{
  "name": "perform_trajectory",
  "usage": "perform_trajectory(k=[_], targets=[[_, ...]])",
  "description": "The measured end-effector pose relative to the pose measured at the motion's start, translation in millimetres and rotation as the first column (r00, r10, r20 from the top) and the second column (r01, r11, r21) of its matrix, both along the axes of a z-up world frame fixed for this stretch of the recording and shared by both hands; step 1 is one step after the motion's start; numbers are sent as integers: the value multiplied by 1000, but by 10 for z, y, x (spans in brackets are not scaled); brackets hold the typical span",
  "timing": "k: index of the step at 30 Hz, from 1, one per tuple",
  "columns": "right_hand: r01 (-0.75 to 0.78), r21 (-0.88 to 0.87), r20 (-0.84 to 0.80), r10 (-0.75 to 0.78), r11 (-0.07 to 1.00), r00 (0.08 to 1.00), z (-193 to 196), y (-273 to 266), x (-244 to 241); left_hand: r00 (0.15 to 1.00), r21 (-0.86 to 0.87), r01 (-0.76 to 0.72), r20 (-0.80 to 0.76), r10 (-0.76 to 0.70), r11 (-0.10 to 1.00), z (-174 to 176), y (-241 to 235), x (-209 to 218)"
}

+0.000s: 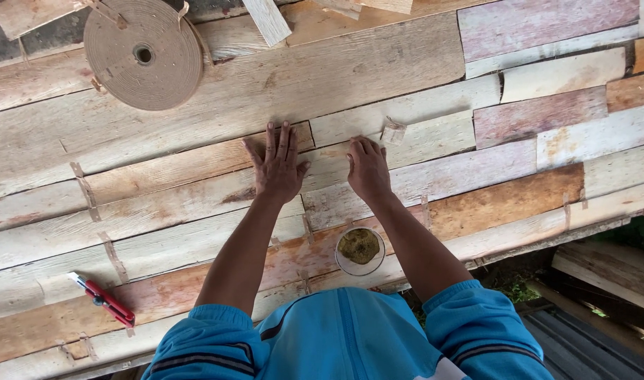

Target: Applying adhesive to thin wood veneer strips and placing them onto a wooden panel to create a decorative surface.

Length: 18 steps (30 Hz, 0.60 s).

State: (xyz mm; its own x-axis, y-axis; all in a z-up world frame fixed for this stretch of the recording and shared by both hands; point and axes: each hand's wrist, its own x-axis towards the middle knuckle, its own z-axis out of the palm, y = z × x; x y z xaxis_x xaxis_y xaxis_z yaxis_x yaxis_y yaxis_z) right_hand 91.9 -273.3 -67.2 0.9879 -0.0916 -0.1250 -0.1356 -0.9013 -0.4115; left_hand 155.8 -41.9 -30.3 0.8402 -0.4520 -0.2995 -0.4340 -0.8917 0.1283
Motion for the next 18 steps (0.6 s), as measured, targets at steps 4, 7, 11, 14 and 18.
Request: perform_trajectory(k=[4, 7, 11, 14, 18], targets=[[-19, -76, -25, 17, 997, 1000, -86, -20, 40, 1000, -3, -1, -2, 1, 1000, -13, 11, 13], [-27, -107, 16, 29, 994, 999, -58, -54, 34, 999, -3, -10, -32, 10, 1000, 12, 7, 3], [29, 30, 219, -35, 999, 975, 234, -260, 63, 999, 30, -1, -51, 3, 1000, 15, -8, 28], [291, 232, 291, -352, 928, 890, 410, -713, -23, 999, 62, 5, -52, -2, 998, -8, -20, 15], [687, 705, -64, -948, 179, 312, -737, -2027, -495, 996, 40, -13, -85, 16, 999, 8, -39, 23]])
